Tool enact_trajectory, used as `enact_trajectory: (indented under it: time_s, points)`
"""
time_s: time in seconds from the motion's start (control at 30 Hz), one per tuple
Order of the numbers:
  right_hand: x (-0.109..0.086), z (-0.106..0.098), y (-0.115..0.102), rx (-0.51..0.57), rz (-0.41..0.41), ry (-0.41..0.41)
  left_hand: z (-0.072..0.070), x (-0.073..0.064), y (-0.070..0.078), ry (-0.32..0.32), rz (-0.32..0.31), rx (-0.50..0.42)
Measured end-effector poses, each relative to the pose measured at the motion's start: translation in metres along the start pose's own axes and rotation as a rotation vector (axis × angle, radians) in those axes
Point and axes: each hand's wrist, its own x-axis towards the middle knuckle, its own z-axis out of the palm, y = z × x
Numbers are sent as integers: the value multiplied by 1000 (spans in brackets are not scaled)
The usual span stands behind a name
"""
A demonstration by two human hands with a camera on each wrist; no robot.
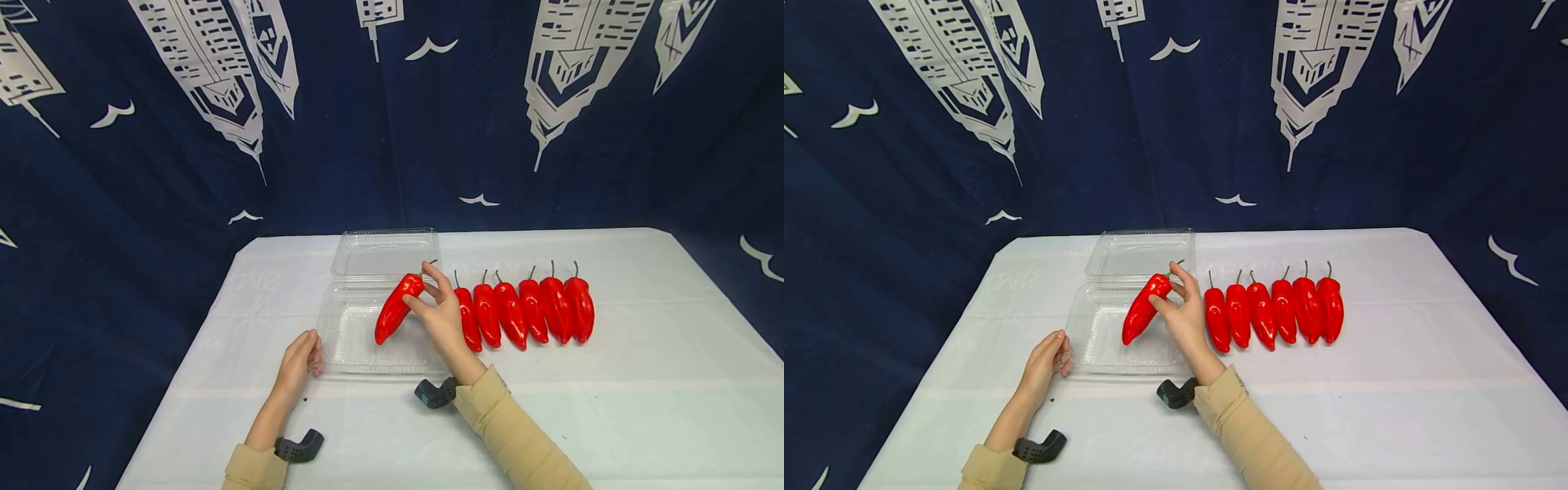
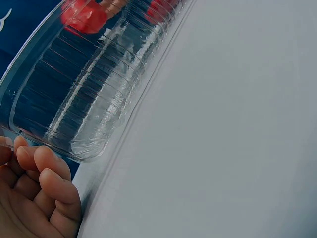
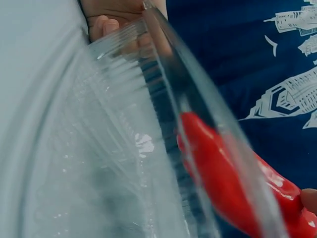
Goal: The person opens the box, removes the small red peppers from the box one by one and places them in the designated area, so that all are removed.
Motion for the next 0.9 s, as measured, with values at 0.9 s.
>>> enact_trajectory:
  time_s: [0.9]
  points:
    - [6, -26, -28, 262, 14, 39, -3, 6, -11, -1, -1, 9]
